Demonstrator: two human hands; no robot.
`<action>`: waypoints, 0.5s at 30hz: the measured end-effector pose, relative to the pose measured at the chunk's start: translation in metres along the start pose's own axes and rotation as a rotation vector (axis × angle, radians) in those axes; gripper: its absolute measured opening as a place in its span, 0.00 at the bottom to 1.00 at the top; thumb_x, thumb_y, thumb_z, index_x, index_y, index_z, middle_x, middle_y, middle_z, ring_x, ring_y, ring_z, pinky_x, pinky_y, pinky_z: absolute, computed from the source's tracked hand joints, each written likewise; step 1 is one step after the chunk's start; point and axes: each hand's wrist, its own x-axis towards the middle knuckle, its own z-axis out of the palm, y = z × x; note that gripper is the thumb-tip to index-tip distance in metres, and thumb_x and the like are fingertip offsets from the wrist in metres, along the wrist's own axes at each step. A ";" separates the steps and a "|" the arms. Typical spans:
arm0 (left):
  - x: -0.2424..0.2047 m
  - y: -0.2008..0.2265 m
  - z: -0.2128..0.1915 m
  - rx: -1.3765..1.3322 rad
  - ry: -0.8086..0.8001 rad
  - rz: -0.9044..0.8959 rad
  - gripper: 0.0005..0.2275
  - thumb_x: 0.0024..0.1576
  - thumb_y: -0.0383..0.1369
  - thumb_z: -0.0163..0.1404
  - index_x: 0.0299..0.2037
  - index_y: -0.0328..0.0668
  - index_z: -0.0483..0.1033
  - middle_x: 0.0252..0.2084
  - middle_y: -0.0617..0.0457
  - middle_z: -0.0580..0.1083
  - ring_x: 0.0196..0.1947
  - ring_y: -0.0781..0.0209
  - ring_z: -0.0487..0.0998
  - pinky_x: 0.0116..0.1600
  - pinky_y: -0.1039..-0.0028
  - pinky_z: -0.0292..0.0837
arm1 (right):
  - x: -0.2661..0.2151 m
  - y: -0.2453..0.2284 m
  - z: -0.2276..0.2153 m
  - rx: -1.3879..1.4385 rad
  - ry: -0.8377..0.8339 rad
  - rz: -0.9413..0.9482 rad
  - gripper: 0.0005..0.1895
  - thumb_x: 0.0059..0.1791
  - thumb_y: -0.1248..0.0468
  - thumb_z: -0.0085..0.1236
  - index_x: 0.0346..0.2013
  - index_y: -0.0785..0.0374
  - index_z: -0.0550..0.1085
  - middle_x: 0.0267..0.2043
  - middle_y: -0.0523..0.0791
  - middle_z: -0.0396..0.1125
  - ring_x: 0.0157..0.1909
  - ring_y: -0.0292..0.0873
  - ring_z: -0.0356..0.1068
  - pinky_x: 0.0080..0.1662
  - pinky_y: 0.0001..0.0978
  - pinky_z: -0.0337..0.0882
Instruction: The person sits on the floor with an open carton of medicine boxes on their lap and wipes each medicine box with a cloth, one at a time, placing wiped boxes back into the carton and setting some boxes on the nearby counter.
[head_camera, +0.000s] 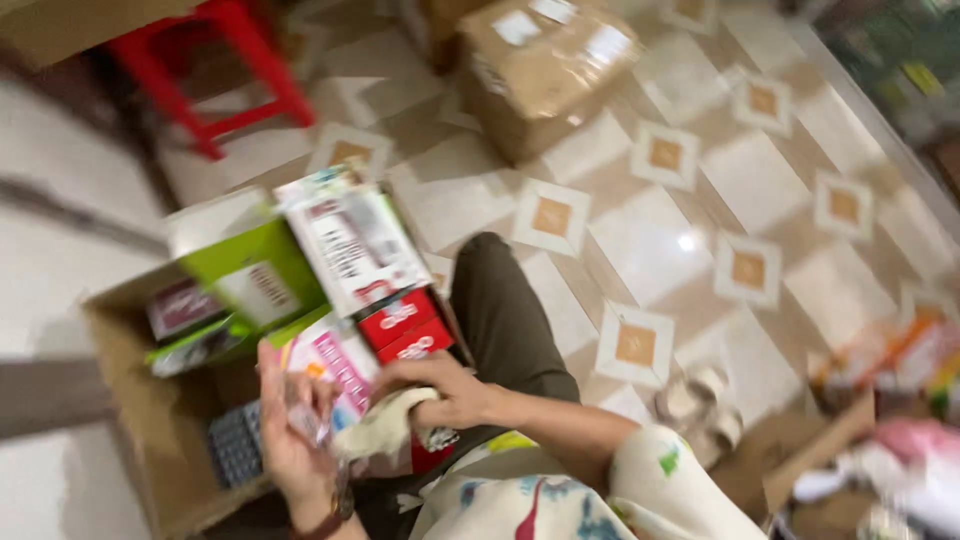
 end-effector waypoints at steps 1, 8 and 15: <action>-0.004 -0.002 -0.005 0.065 -0.064 -0.007 0.35 0.70 0.40 0.47 0.85 0.36 0.46 0.37 0.59 0.65 0.35 0.66 0.67 0.54 0.67 0.70 | 0.002 -0.001 -0.003 0.070 -0.036 0.114 0.28 0.43 0.65 0.53 0.59 0.63 0.72 0.53 0.50 0.76 0.56 0.51 0.78 0.60 0.39 0.76; 0.011 -0.004 -0.011 0.838 -0.326 -0.271 0.47 0.52 0.37 0.55 0.78 0.45 0.34 0.41 0.48 0.74 0.41 0.58 0.77 0.47 0.67 0.74 | 0.003 -0.008 -0.022 -0.067 -0.303 0.058 0.44 0.39 0.61 0.55 0.72 0.54 0.63 0.47 0.52 0.74 0.40 0.49 0.76 0.48 0.37 0.76; 0.016 -0.011 -0.043 0.922 -0.438 -0.374 0.48 0.52 0.32 0.58 0.80 0.49 0.35 0.52 0.42 0.75 0.48 0.50 0.80 0.47 0.61 0.79 | -0.006 0.013 -0.035 -0.016 -0.284 -0.022 0.36 0.42 0.61 0.54 0.67 0.52 0.71 0.46 0.51 0.75 0.43 0.48 0.78 0.49 0.35 0.77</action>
